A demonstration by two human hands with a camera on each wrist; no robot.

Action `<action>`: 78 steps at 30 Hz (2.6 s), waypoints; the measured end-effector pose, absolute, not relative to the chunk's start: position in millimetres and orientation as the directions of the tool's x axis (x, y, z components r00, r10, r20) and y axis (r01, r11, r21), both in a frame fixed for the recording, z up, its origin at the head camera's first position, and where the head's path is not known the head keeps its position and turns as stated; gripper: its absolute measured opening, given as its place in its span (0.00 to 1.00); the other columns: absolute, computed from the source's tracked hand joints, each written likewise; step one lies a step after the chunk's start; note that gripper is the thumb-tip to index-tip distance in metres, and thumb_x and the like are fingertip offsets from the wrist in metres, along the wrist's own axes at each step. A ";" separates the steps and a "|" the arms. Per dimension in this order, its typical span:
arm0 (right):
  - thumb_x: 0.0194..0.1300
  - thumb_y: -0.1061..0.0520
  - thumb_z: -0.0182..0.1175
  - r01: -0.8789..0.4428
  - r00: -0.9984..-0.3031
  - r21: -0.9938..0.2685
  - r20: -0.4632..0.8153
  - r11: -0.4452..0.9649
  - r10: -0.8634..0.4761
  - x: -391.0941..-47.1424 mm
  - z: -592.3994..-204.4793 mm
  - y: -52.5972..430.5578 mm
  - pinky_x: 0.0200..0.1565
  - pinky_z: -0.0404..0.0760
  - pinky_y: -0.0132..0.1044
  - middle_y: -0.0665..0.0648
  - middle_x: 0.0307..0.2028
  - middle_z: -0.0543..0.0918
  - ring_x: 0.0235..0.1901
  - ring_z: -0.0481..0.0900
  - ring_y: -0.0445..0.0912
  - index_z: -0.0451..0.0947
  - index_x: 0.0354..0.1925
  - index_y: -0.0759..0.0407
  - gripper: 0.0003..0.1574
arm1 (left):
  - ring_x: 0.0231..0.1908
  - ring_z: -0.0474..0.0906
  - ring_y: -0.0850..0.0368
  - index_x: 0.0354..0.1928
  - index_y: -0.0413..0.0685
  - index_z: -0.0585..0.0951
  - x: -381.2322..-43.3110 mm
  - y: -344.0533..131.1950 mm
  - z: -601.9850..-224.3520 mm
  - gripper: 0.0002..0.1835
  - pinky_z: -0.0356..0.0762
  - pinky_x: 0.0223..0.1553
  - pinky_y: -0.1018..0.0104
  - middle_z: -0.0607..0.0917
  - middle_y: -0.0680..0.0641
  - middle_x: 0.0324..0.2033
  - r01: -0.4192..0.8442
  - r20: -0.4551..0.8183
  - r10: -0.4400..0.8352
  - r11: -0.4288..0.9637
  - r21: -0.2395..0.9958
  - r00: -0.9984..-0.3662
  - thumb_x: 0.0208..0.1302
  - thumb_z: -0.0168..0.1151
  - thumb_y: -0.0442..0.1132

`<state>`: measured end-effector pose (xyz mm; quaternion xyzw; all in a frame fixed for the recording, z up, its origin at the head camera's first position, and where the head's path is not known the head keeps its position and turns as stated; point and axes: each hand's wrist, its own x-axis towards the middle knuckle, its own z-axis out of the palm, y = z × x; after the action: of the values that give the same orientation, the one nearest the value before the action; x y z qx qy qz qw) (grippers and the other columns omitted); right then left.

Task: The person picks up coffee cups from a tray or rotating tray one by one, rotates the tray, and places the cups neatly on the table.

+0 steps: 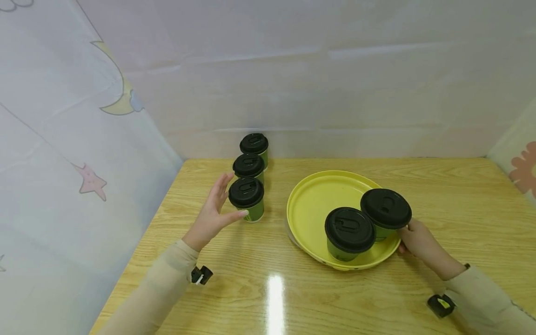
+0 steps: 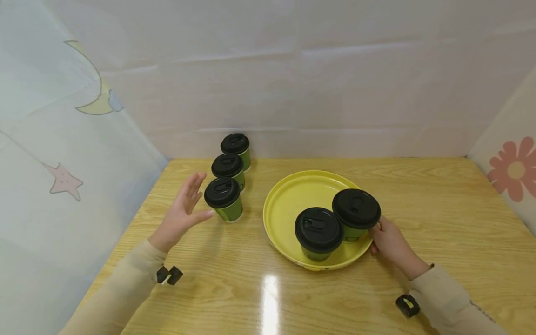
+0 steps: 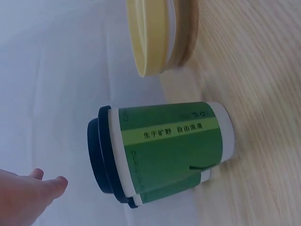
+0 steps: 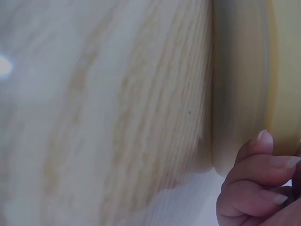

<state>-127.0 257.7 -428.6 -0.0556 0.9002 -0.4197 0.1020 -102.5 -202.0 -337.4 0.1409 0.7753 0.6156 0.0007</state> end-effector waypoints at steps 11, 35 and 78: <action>0.81 0.48 0.30 -0.001 -0.971 -0.784 -0.148 0.621 -0.188 -125.8 -428.6 259.8 0.15 0.67 0.35 0.54 0.15 0.72 0.12 0.63 0.43 0.67 0.43 0.74 0.31 | 0.74 0.39 0.56 0.77 0.49 0.38 -109.0 -175.8 -339.1 0.55 0.43 0.72 0.51 0.47 0.48 0.76 0.274 0.204 0.331 0.179 0.945 -0.921 0.61 0.69 0.35; 0.80 0.43 0.32 0.040 -0.972 -0.858 -0.152 0.513 -0.179 -123.1 -420.5 262.8 0.14 0.66 0.34 0.54 0.16 0.74 0.12 0.65 0.43 0.70 0.34 0.68 0.33 | 0.74 0.41 0.49 0.77 0.42 0.39 -110.4 -133.6 -362.4 0.59 0.45 0.71 0.47 0.49 0.41 0.75 0.268 0.158 0.506 0.152 0.951 -0.848 0.58 0.72 0.48; 0.80 0.45 0.30 0.068 -0.959 -0.834 -0.206 0.548 -0.195 -116.9 -419.0 257.3 0.14 0.66 0.33 0.54 0.17 0.74 0.12 0.65 0.42 0.67 0.38 0.68 0.31 | 0.74 0.44 0.49 0.76 0.42 0.38 -115.1 -117.3 -381.7 0.55 0.49 0.71 0.54 0.49 0.42 0.75 0.216 0.047 0.566 0.236 0.947 -0.823 0.61 0.69 0.36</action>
<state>-116.9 257.3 -419.0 -0.0364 0.8688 -0.4740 0.1384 -115.1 -117.3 -381.7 0.2538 0.7706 0.5636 0.1554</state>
